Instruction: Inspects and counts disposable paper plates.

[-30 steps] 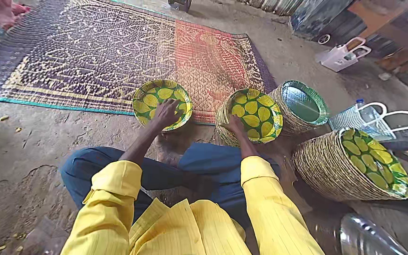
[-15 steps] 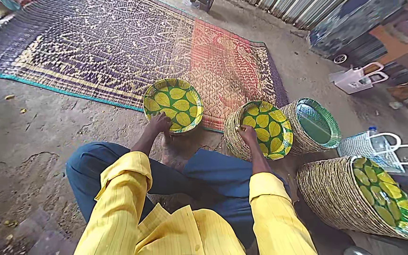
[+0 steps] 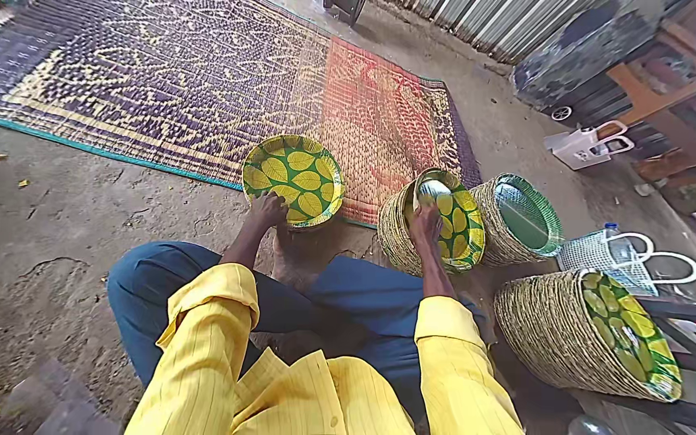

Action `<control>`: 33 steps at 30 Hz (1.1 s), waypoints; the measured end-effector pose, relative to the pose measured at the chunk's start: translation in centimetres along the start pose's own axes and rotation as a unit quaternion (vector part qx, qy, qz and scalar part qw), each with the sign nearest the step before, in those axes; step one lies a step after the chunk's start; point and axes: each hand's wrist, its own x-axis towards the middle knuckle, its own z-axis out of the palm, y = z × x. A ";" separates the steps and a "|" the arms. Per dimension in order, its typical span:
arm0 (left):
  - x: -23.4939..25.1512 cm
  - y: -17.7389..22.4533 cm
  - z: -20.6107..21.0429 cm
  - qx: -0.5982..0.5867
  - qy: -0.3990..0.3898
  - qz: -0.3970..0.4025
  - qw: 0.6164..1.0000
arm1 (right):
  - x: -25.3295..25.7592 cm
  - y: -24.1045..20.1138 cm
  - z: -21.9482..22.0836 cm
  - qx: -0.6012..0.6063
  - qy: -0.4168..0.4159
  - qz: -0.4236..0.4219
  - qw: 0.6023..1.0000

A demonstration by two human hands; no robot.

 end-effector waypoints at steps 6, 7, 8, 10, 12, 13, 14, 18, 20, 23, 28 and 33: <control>0.1 -0.6 -2.7 -0.218 0.299 -0.100 0.924 | -3.4 -10.4 -1.0 0.097 0.160 -0.288 0.939; 0.0 -1.0 -3.6 -0.244 0.326 -0.134 0.903 | -4.6 -12.9 0.7 0.107 0.129 -0.333 0.928; -0.3 -1.8 -4.4 -0.260 0.336 -0.169 0.889 | -5.8 -15.2 3.1 0.116 0.089 -0.369 0.918; -0.8 -3.5 -5.2 -0.284 0.330 -0.215 0.874 | -7.7 -18.2 8.3 0.103 -0.034 -0.408 0.906; -1.0 -4.3 -4.5 -0.330 0.308 -0.233 0.862 | -8.4 -19.0 12.0 0.031 -0.184 -0.419 0.889; -1.2 -4.4 -4.1 -0.346 0.282 -0.250 0.859 | -8.6 -19.0 13.0 0.011 -0.234 -0.426 0.874; -0.9 -4.6 -3.4 -0.355 0.262 -0.263 0.858 | -8.3 -18.8 13.4 0.009 -0.260 -0.434 0.862; 0.3 -3.7 -0.6 -0.365 0.196 -0.306 0.857 | -5.1 -14.9 11.4 0.129 -0.176 -0.354 0.910; 0.2 -2.9 0.0 -0.382 0.181 -0.319 0.848 | -3.1 -12.5 11.2 0.200 -0.066 -0.201 0.957; -0.6 -1.7 0.4 -0.479 0.143 -0.353 0.791 | -1.2 -10.8 13.7 0.339 -0.072 0.015 0.938; -1.9 -1.1 -0.6 -0.666 0.127 -0.356 0.643 | -4.2 -15.1 16.1 0.538 -0.194 0.157 0.805; -2.2 0.1 -2.9 -0.769 0.123 -0.338 0.529 | -3.5 -18.5 14.8 0.585 -0.177 0.115 0.783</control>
